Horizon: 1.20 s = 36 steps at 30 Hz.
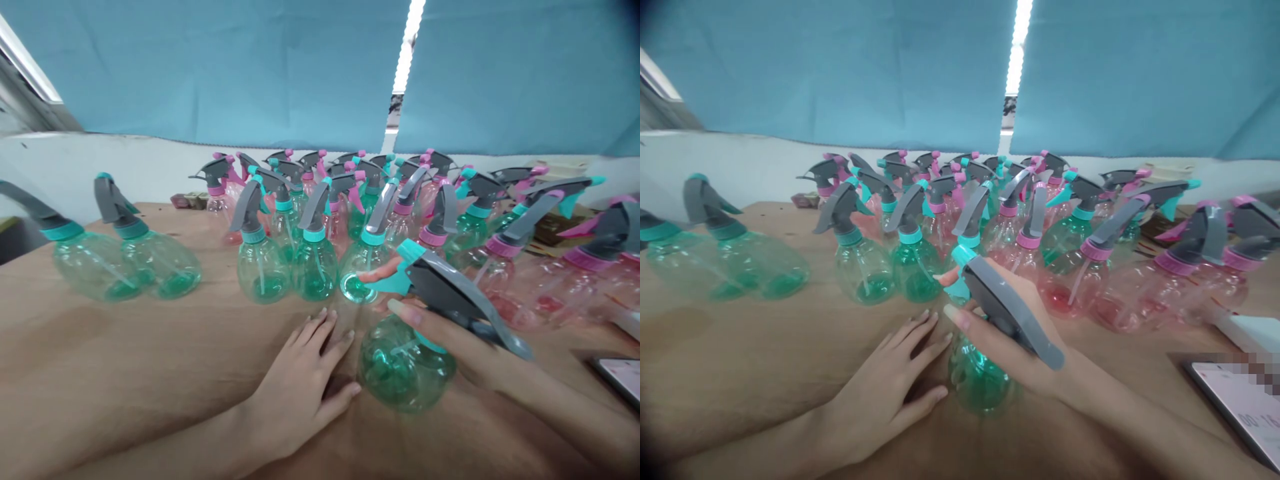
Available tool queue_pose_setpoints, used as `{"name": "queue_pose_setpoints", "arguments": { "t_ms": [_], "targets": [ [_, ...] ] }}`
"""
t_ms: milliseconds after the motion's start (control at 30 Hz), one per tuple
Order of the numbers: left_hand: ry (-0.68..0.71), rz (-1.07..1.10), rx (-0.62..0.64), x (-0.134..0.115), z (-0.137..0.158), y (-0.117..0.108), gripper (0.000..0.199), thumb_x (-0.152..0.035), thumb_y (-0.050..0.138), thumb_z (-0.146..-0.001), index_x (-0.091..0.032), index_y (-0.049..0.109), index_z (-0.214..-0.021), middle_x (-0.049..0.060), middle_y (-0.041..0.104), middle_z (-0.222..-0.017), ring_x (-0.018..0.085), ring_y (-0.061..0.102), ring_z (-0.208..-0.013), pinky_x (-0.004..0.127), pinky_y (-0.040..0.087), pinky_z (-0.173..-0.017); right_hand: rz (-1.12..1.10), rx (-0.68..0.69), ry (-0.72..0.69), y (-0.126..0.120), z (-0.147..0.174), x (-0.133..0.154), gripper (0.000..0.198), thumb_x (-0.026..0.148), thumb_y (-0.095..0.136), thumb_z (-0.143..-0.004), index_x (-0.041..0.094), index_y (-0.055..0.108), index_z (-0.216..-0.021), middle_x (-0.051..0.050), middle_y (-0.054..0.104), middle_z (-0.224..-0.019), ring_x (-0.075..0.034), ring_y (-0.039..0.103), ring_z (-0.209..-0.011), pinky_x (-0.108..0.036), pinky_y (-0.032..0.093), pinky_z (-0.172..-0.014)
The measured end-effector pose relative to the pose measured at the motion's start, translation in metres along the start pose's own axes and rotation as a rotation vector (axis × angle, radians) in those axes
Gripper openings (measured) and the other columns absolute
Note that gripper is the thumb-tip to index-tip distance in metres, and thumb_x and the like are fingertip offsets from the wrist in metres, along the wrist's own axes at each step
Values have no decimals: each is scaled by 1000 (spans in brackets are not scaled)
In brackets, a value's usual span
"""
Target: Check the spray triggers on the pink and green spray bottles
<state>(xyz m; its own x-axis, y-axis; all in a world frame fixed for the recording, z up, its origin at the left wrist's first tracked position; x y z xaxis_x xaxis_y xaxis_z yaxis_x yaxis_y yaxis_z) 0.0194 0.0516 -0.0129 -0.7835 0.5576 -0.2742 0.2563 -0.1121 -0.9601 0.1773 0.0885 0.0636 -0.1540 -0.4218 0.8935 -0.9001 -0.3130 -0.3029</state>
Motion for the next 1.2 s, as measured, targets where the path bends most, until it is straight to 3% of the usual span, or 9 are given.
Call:
{"name": "queue_pose_setpoints", "arguments": {
  "t_ms": [200, 500, 800, 1000, 1200],
  "targets": [
    [5, -30, 5, 0, -1, 1, 56, -49, 49, -94, -17, 46, -140, 18, 37, -152, 35, 32, -141, 58, 36, -109, -6, -4, 3, 0, -3, 0, 16, 38, 59, -90, 30, 63, -104, 3, 58, -62, -17, 58, -54, -33, 54, -59],
    [17, -34, -13, -1, 0, 1, 57, -49, 50, -93, -18, 45, -140, 18, 39, -151, 35, 33, -140, 58, 37, -108, 121, -47, 23, -10, 8, -18, 13, 40, 59, -90, 31, 69, -91, 0, 66, -76, -20, 65, -65, -35, 57, -58],
    [15, -53, 7, 0, -1, 1, 57, -50, 47, -94, -16, 46, -140, 18, 39, -151, 35, 32, -141, 58, 36, -109, 38, -11, 21, -10, 9, -31, 16, 40, 56, -92, 31, 68, -99, 0, 66, -78, -20, 65, -73, -32, 56, -60],
    [10, -52, 18, 0, -1, 2, 57, -49, 48, -94, -16, 45, -141, 18, 38, -151, 34, 32, -141, 57, 36, -109, -33, -2, 30, -8, 5, -22, 20, 41, 61, -89, 32, 66, -107, 0, 66, -86, -18, 63, -70, -32, 55, -63],
    [17, -58, 11, 0, 0, 4, 58, -49, 46, -95, -15, 44, -141, 19, 36, -152, 36, 31, -141, 59, 36, -109, -44, -25, -12, -3, 0, -5, 35, 37, 63, -88, 32, 60, -122, -2, 69, -98, -20, 67, -82, -34, 56, -74]
  ]
}}
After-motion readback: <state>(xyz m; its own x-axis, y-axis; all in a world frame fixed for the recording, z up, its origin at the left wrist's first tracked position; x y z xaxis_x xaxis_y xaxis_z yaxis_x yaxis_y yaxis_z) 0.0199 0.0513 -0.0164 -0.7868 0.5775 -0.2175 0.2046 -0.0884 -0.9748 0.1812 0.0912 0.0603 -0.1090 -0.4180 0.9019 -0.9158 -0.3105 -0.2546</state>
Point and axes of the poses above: each hand's wrist, its own z-axis away from the middle knuckle, its own y-axis out of the palm, x = y × z, the point moved 6 cm from there along -z, towards the middle knuckle
